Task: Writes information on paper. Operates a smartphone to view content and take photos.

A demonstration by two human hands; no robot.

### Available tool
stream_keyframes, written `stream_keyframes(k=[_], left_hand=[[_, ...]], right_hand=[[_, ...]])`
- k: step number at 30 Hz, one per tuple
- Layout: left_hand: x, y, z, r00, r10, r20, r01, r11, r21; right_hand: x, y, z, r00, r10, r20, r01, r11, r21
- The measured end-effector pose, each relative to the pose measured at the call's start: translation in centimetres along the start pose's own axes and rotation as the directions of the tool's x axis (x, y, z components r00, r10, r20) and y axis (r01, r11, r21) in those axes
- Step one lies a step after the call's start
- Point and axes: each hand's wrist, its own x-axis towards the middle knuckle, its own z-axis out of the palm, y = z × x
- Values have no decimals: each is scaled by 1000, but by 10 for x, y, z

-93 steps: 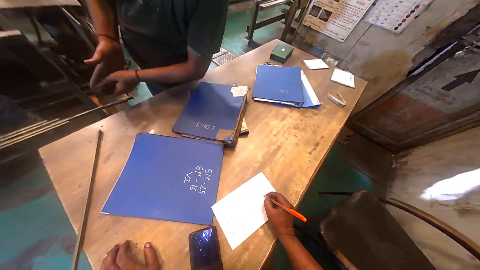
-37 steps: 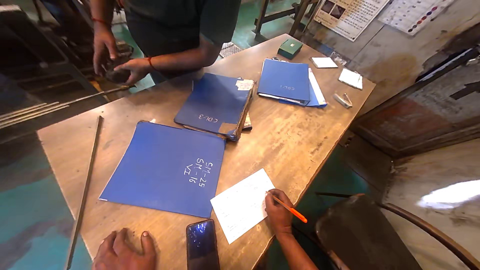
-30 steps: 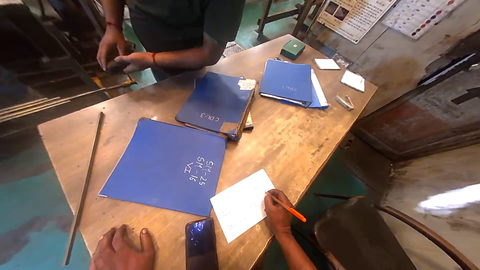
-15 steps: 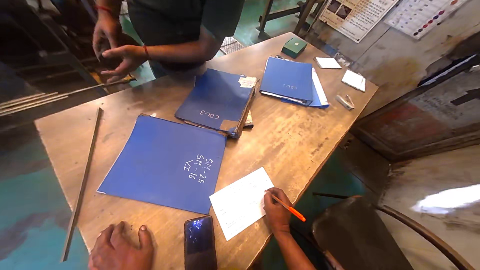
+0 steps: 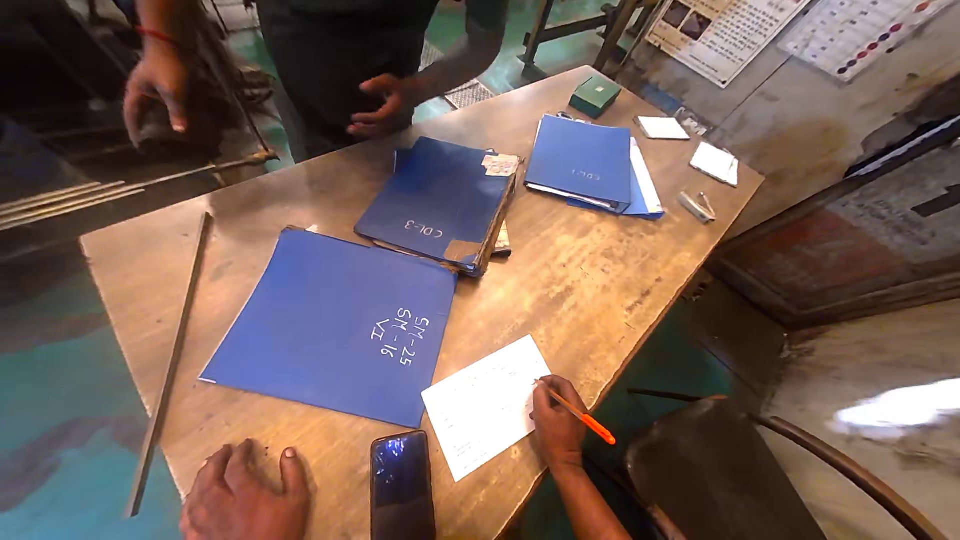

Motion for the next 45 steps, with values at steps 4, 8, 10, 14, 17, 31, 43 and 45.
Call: stream_keyframes(k=[4, 8, 10, 14, 17, 31, 43, 45], left_hand=[[-1, -3, 4, 1000, 15, -26, -15, 1000, 0], [-1, -4, 7, 999, 16, -52, -17, 1000, -9], [-1, -3, 6, 998, 17, -53, -18, 1000, -20], [0, -3, 6, 999, 19, -41, -19, 1000, -10], [0, -3, 6, 999, 14, -40, -15, 1000, -10], [-1, -2, 6, 998, 26, -60, -27, 1000, -13], [3, 0, -2, 999, 32, -6, -32, 999, -16], [3, 3, -7, 999, 27, 17, -27, 1000, 4]], right_hand=[[1, 0, 0, 1000, -6, 8, 6, 1000, 4], [1, 1, 0, 1000, -17, 13, 18, 1000, -14], [2, 0, -1, 1000, -19, 19, 19, 999, -38], [2, -1, -1, 999, -27, 18, 28, 998, -56], [2, 0, -1, 1000, -28, 11, 29, 998, -48], [2, -3, -3, 999, 48, 20, -49, 999, 12], [17, -6, -16, 998, 36, 56, -40, 996, 75], [15, 5, -13, 1000, 8, 15, -9, 999, 42]])
